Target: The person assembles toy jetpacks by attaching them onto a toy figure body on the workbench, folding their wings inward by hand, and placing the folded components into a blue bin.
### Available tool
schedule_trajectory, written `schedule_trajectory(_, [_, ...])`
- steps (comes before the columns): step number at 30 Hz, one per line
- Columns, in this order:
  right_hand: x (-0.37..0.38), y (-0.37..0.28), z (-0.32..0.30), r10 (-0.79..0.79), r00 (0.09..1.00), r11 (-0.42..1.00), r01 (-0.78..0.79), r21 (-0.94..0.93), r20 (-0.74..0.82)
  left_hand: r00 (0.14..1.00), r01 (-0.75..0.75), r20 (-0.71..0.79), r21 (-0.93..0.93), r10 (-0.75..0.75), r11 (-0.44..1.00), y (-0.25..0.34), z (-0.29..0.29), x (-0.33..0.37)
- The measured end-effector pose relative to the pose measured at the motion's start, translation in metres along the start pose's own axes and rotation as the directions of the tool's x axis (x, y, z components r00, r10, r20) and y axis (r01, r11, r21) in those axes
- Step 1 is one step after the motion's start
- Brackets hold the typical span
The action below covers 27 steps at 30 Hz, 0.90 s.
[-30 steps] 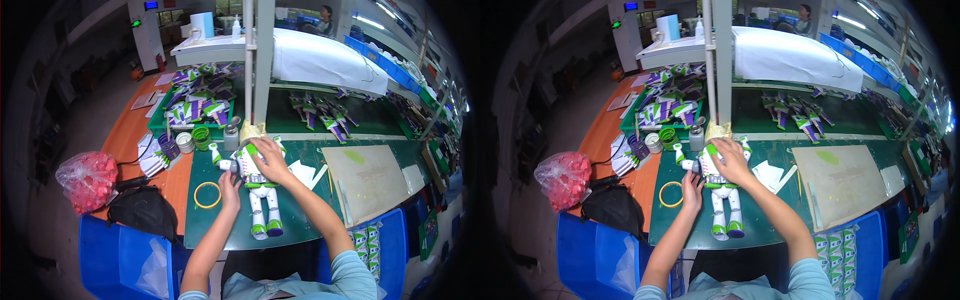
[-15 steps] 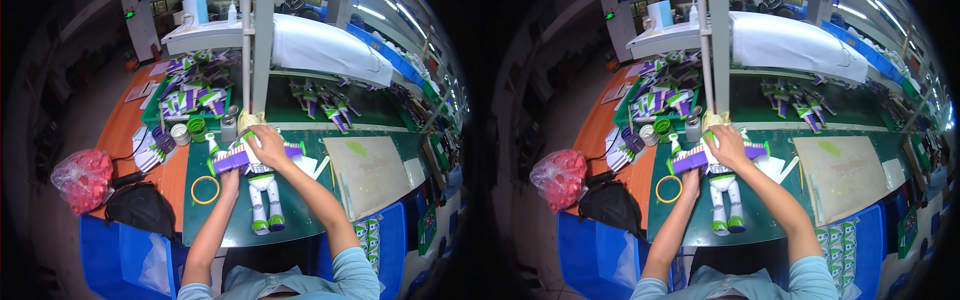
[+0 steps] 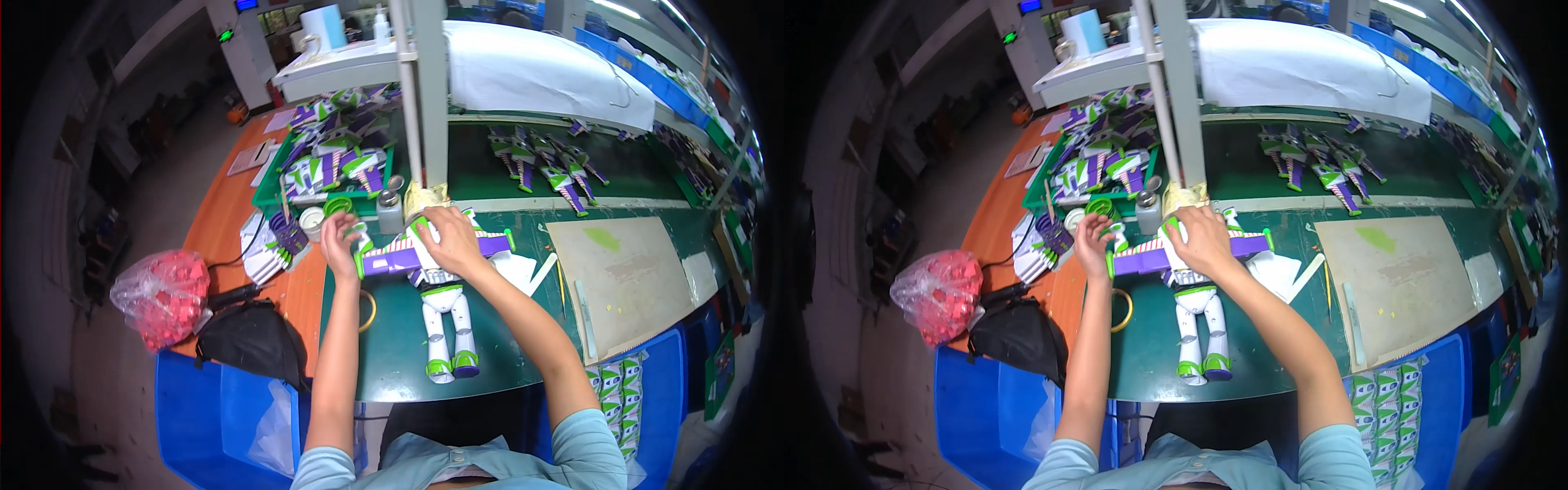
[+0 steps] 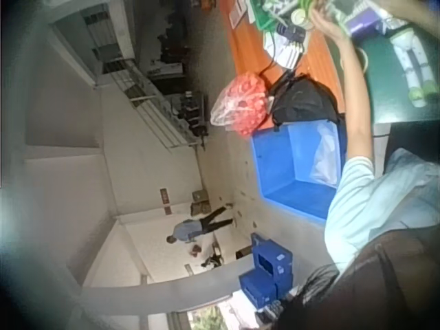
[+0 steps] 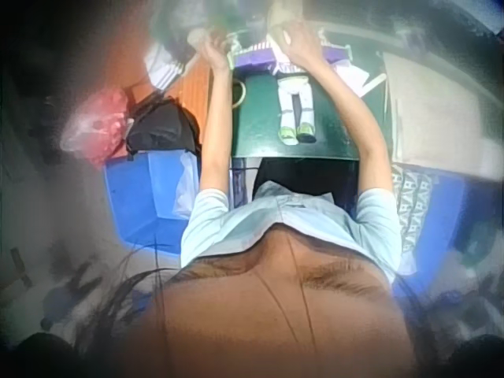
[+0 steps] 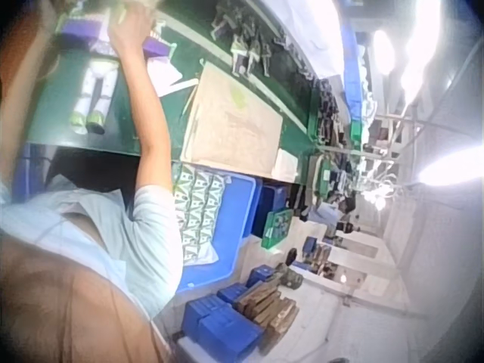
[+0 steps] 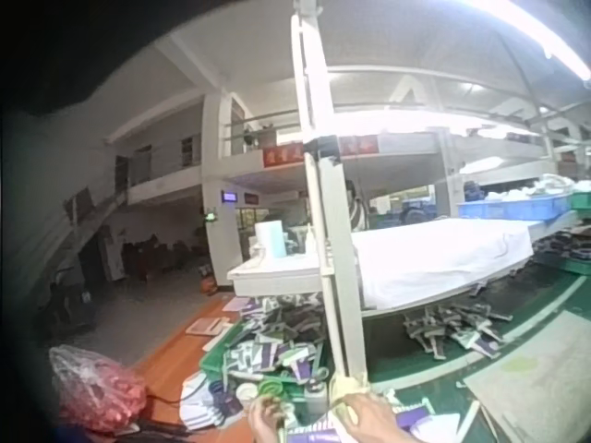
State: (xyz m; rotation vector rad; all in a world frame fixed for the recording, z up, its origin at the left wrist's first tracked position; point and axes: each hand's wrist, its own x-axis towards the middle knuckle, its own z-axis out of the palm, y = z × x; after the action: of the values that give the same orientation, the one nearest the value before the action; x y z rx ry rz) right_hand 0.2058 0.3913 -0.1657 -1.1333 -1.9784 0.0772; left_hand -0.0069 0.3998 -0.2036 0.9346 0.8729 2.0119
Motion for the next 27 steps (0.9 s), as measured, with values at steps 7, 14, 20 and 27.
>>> schedule_trajectory(7, [0.001,0.033,0.0,0.035,0.986,0.979,-0.001,0.206,-0.162,0.835,-0.547,0.357,0.469,0.418,0.693,-0.017,0.09,-0.102])
schedule_trajectory(14, [-0.045,0.137,0.01,0.457,0.883,0.475,-0.345,0.809,0.108,0.88,-0.475,0.312,0.54,0.359,0.695,-0.015,0.089,-0.108])
schedule_trajectory(20, [-0.064,0.025,0.018,0.59,0.749,0.572,-0.123,0.811,-0.303,0.941,-0.267,0.097,0.802,0.325,0.534,-0.021,0.086,-0.122])
schedule_trajectory(27, [-0.147,-0.017,-0.104,0.168,0.955,0.733,0.044,0.679,-0.244,0.935,-0.028,0.332,0.416,-0.123,0.909,0.053,0.109,-0.217])
